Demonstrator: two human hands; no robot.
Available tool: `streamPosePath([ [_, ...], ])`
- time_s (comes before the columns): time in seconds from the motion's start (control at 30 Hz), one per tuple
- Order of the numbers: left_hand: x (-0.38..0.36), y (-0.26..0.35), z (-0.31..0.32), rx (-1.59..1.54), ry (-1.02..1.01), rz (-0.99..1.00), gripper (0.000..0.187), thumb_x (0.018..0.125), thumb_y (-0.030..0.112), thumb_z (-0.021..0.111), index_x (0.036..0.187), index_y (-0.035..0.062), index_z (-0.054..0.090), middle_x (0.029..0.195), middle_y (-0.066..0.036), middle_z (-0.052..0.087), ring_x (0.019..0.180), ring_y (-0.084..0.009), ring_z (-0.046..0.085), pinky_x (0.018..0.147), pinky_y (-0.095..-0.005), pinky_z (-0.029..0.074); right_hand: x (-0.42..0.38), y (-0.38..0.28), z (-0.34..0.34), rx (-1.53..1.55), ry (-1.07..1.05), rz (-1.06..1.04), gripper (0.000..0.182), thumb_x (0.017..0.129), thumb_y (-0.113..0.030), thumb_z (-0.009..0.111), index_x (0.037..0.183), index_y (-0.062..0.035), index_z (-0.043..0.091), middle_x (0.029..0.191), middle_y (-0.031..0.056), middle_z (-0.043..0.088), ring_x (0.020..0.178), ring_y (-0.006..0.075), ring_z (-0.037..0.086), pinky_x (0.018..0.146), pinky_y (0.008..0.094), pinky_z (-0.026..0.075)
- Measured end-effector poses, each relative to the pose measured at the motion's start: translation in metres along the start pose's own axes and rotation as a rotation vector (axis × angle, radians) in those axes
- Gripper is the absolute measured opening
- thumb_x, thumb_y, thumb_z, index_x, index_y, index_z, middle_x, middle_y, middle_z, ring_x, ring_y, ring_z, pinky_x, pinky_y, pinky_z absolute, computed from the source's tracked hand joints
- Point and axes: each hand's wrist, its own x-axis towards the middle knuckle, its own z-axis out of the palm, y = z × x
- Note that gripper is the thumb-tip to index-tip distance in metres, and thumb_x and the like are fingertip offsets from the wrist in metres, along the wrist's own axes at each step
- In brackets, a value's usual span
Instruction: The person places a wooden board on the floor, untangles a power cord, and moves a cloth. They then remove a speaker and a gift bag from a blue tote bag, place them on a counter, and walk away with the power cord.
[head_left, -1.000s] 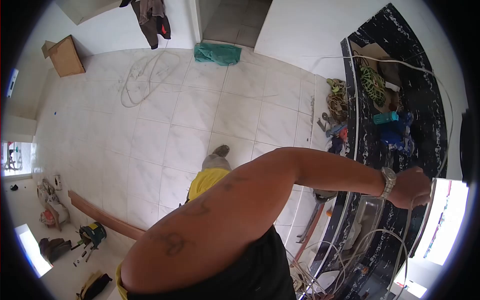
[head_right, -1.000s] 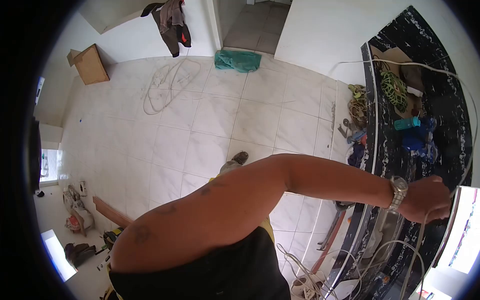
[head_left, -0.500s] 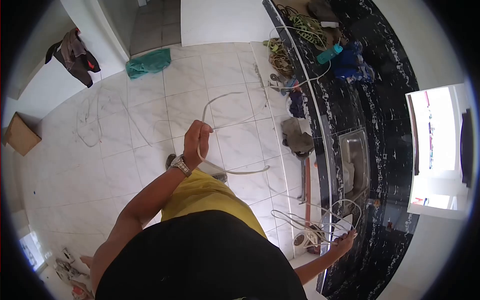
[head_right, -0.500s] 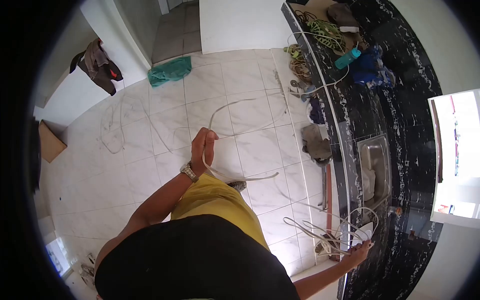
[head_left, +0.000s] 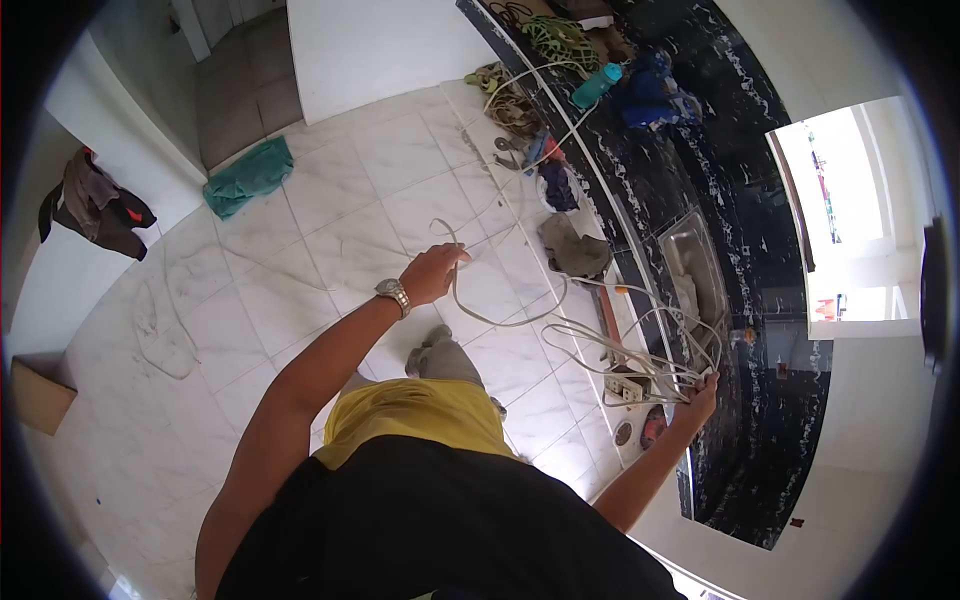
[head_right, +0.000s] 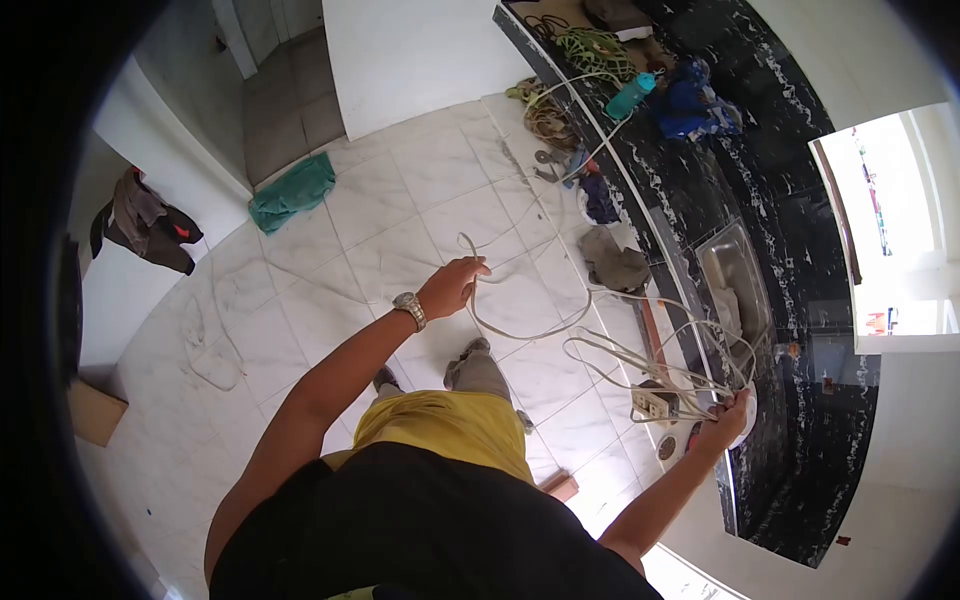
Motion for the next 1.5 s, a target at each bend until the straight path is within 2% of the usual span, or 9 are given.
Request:
streamPosePath([
  [0.23,0.053,-0.018,0.005,-0.086,-0.310,-0.182,0.040,0.075,0.008,0.064,0.114,0.0087,0.067,0.131,-0.017,0.060,0.123,-0.0322,0.056,0.105,-0.0405,0.043,0.050,0.023,0.031,0.144,0.035,0.120,0.018,0.100,-0.026,0.057,0.087,-0.0141,0.053,0.060,-0.0058,0.045,0.043,0.0041,0.031,0.040,0.0213,0.025],
  [0.4,0.101,-0.029,-0.004,0.118,-0.131,-0.177,0.014,0.080,0.019,0.067,0.082,0.0068,0.074,0.080,-0.013,0.072,0.076,-0.0286,0.069,0.073,-0.0371,0.054,0.098,0.065,0.057,0.172,0.056,0.126,0.018,0.097,-0.024,0.058,0.082,-0.0151,0.053,0.060,-0.0056,0.045,0.045,0.0050,0.034,0.042,0.0226,0.027],
  [0.6,0.152,-0.049,-0.019,0.184,-0.234,-0.482,0.024,0.077,0.015,0.063,0.098,0.0072,0.072,0.079,-0.012,0.071,0.080,-0.0283,0.070,0.076,-0.0380,0.055,0.114,0.074,0.062,0.097,0.170,0.116,0.022,0.094,-0.030,0.063,0.084,-0.0119,0.056,0.061,-0.0046,0.045,0.045,0.0049,0.033,0.041,0.0229,0.025],
  [0.7,0.202,-0.106,0.001,0.264,-0.274,-0.168,0.031,0.076,0.012,0.062,0.105,0.0079,0.069,0.085,-0.013,0.072,0.083,-0.0296,0.069,0.075,-0.0394,0.055,0.126,0.074,0.057,0.087,0.295,0.149,0.022,0.093,-0.032,0.065,0.086,-0.0118,0.059,0.061,-0.0058,0.045,0.045,0.0040,0.033,0.041,0.0226,0.023],
  [0.9,0.398,-0.070,0.003,0.286,-0.536,-0.354,0.042,0.079,0.015,0.061,0.121,0.0100,0.062,0.100,-0.018,0.071,0.098,-0.0340,0.067,0.086,-0.0447,0.054,0.137,0.050,0.073,0.027,0.437,0.140,0.019,0.093,-0.029,0.065,0.090,-0.0113,0.059,0.060,-0.0068,0.044,0.044,0.0030,0.032,0.040,0.0218,0.022],
  [1.1,0.599,-0.079,-0.016,0.247,-0.288,-0.221,0.034,0.085,0.016,0.060,0.117,0.0057,0.063,0.105,-0.018,0.069,0.101,-0.0353,0.065,0.083,-0.0437,0.054,0.093,0.004,0.132,0.090,0.739,0.041,0.015,0.095,-0.026,0.064,0.094,-0.0124,0.059,0.059,-0.0072,0.043,0.043,0.0026,0.028,0.040,0.0213,0.019],
  [1.23,0.738,-0.112,-0.005,0.258,0.061,0.191,0.034,0.084,0.008,0.062,0.117,0.0044,0.063,0.099,-0.020,0.066,0.100,-0.0361,0.065,0.085,-0.0457,0.055,0.060,-0.019,0.152,0.174,0.807,-0.012,0.018,0.095,-0.029,0.064,0.087,-0.0149,0.056,0.058,-0.0084,0.043,0.045,0.0012,0.031,0.039,0.0198,0.020],
  [1.33,0.808,-0.144,0.015,0.469,-0.132,0.336,0.035,0.085,0.011,0.063,0.119,0.0028,0.062,0.106,-0.022,0.065,0.100,-0.0363,0.066,0.087,-0.0475,0.055,0.041,-0.030,0.189,0.165,0.853,-0.019,0.018,0.095,-0.030,0.065,0.088,-0.0153,0.056,0.058,-0.0088,0.043,0.044,0.0009,0.031,0.038,0.0200,0.020],
  [1.5,0.856,-0.156,0.047,0.675,-0.616,0.102,0.024,0.087,0.021,0.064,0.103,0.0048,0.070,0.091,-0.019,0.068,0.089,-0.0348,0.068,0.079,-0.0466,0.054,0.018,-0.032,0.243,0.106,0.900,0.045,0.016,0.097,-0.025,0.061,0.085,-0.0165,0.055,0.056,-0.0090,0.042,0.040,-0.0002,0.028,0.033,0.0183,0.019],
])
